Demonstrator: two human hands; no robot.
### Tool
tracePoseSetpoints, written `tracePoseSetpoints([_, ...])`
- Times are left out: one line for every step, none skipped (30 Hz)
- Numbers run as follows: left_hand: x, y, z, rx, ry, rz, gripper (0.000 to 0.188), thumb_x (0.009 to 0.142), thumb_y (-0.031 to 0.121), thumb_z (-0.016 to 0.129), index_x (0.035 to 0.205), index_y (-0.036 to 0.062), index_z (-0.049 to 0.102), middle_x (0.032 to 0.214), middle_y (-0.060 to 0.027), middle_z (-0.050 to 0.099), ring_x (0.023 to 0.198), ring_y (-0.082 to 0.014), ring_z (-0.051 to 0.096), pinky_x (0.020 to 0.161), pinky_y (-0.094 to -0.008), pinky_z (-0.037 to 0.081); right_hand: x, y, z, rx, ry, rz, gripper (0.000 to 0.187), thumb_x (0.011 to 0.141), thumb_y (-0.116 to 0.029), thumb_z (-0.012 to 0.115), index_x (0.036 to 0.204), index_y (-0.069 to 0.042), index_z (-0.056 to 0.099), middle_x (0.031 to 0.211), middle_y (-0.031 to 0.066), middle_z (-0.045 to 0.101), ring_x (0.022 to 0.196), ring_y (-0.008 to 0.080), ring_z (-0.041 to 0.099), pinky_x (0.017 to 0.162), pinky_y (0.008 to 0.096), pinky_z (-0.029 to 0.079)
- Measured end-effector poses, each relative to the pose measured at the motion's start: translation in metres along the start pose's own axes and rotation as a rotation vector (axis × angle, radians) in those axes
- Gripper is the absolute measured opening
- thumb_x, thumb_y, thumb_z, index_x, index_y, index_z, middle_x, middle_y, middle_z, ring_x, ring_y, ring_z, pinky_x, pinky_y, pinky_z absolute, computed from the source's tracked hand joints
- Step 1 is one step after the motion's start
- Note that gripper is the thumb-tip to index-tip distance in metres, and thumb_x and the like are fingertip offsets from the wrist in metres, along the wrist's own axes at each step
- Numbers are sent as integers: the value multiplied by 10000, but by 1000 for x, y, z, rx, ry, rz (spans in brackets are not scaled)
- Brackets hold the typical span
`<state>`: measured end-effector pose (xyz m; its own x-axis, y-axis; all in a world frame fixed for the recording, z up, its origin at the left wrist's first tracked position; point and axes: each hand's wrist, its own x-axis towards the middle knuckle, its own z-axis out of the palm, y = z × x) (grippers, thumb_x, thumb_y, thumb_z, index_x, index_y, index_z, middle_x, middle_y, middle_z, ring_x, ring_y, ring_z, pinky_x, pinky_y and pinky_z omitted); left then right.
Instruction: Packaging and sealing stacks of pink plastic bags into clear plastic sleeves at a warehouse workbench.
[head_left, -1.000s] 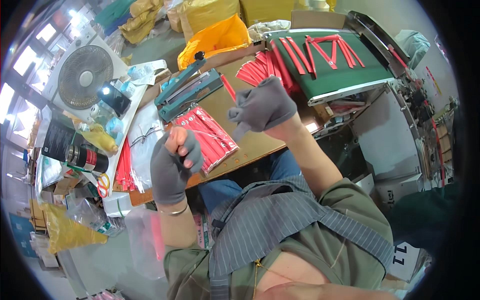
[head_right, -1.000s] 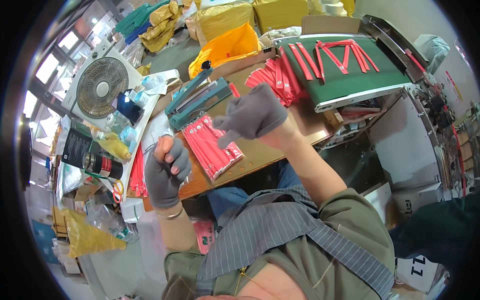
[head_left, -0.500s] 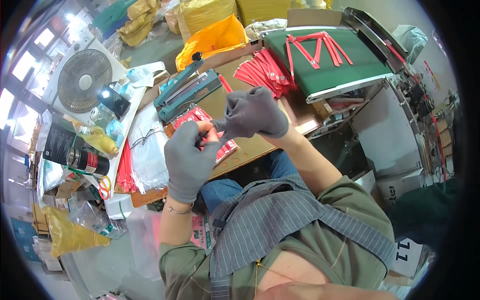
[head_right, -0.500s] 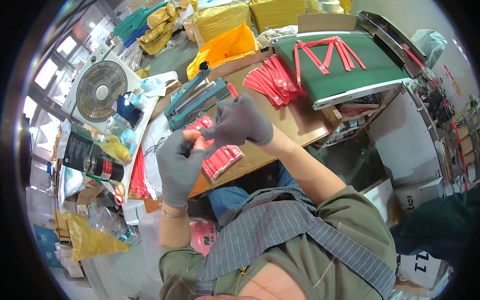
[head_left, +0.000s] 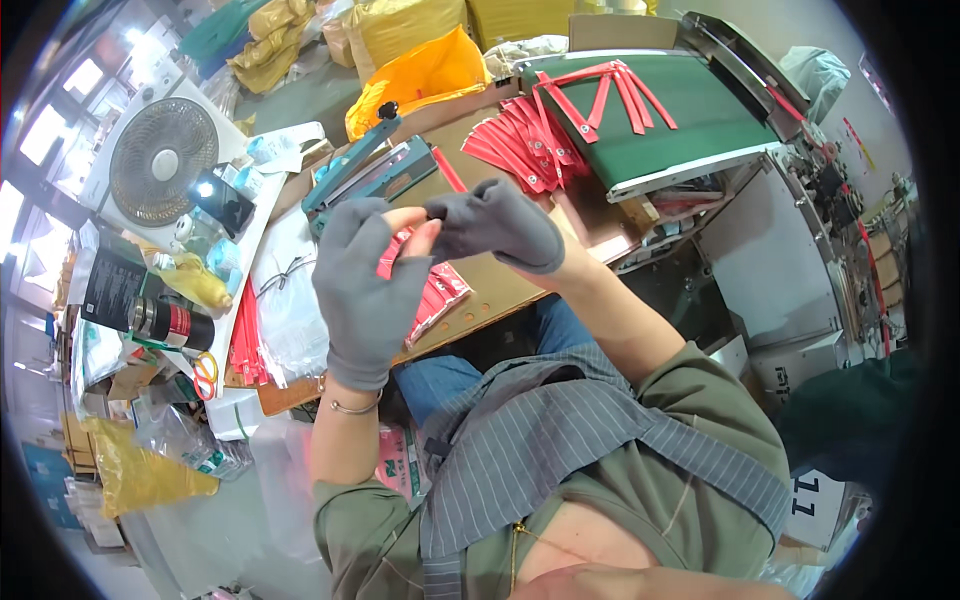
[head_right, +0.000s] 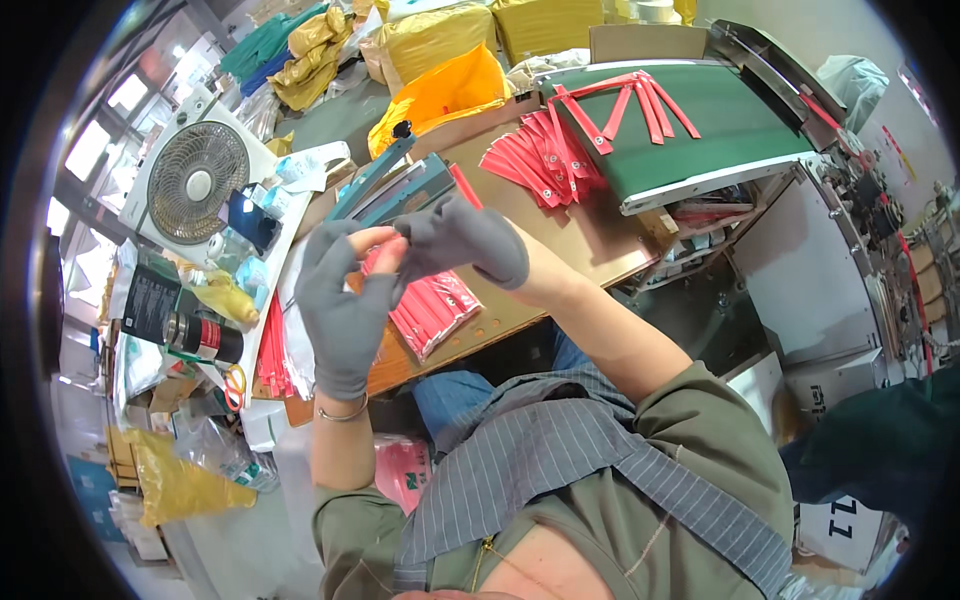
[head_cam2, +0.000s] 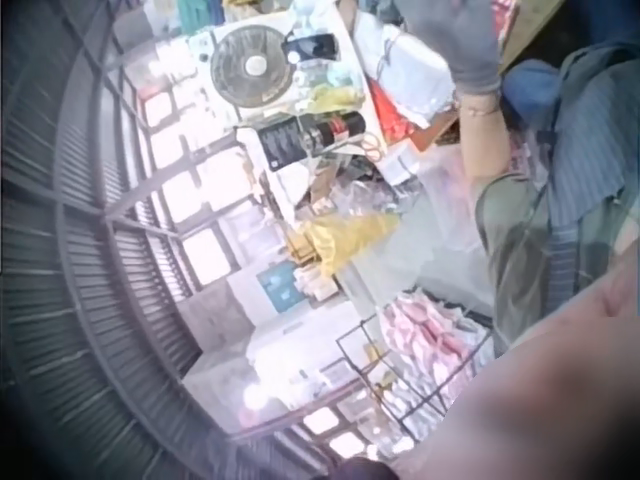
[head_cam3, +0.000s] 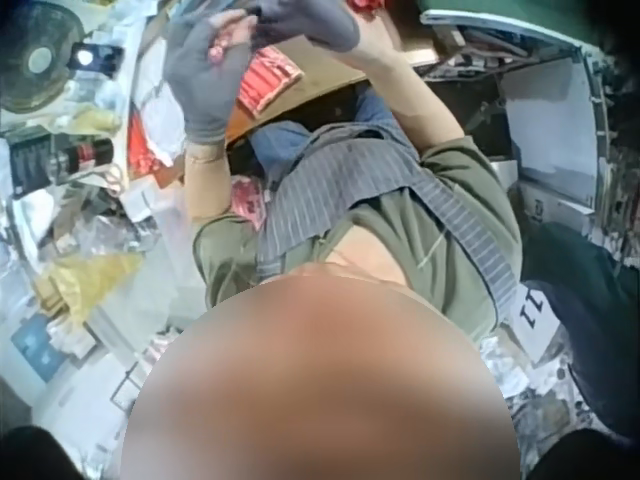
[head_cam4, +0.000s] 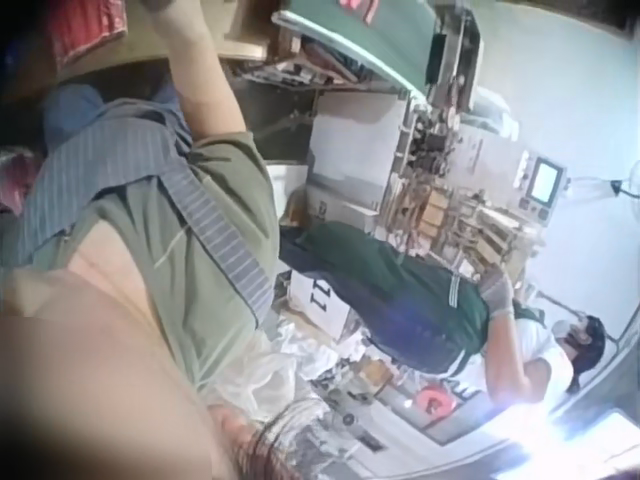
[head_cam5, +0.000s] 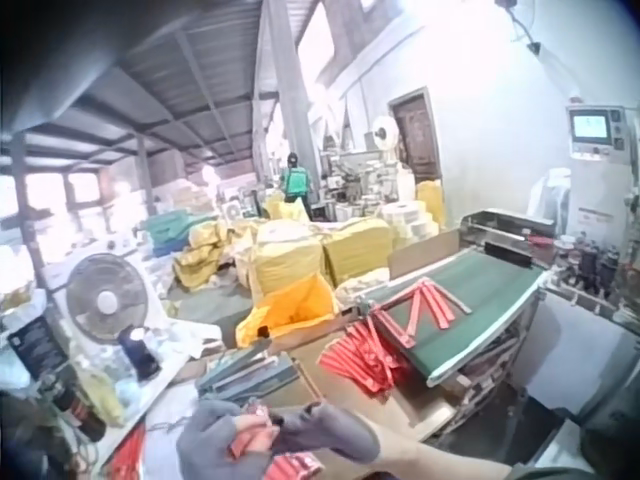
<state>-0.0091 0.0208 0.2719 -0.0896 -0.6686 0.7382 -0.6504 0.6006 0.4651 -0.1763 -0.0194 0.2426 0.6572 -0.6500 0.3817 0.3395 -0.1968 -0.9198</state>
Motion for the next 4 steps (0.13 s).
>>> tracePoseSetpoints([0,-2,2,-13,-95,-13,130,788,-14,653,910,29,673,829,-63,582,728,-131,550,613,-243,438,-2,0,1,236,53,26,195,894,-114,552,1060,-24,504,983,14,620,810,70,555,785,242,410])
tracePoseSetpoints([-1,-3,3,-13,-94,-13,130,788,-14,653,910,29,673,829,-63,582,728,-131,550,613,-243,438,-3,0,-1,235,53,26,195,894,-114,552,1060,-24,504,983,14,620,810,70,555,785,242,410])
tracePoseSetpoints([-2,-5,4,-3,-153,-30,123,792,5,658,912,28,673,863,-68,585,723,-149,550,633,-258,444,-3,-1,-4,99,11,92,247,894,-113,563,1130,-72,499,1111,53,572,1019,62,493,905,225,334])
tracePoseSetpoints([-3,-8,3,9,-212,-47,119,796,24,663,914,26,674,897,-73,589,718,-167,550,653,-274,450,-4,0,-9,-37,-33,156,315,895,-111,575,1200,-119,495,1240,92,524,1227,55,432,1024,207,258])
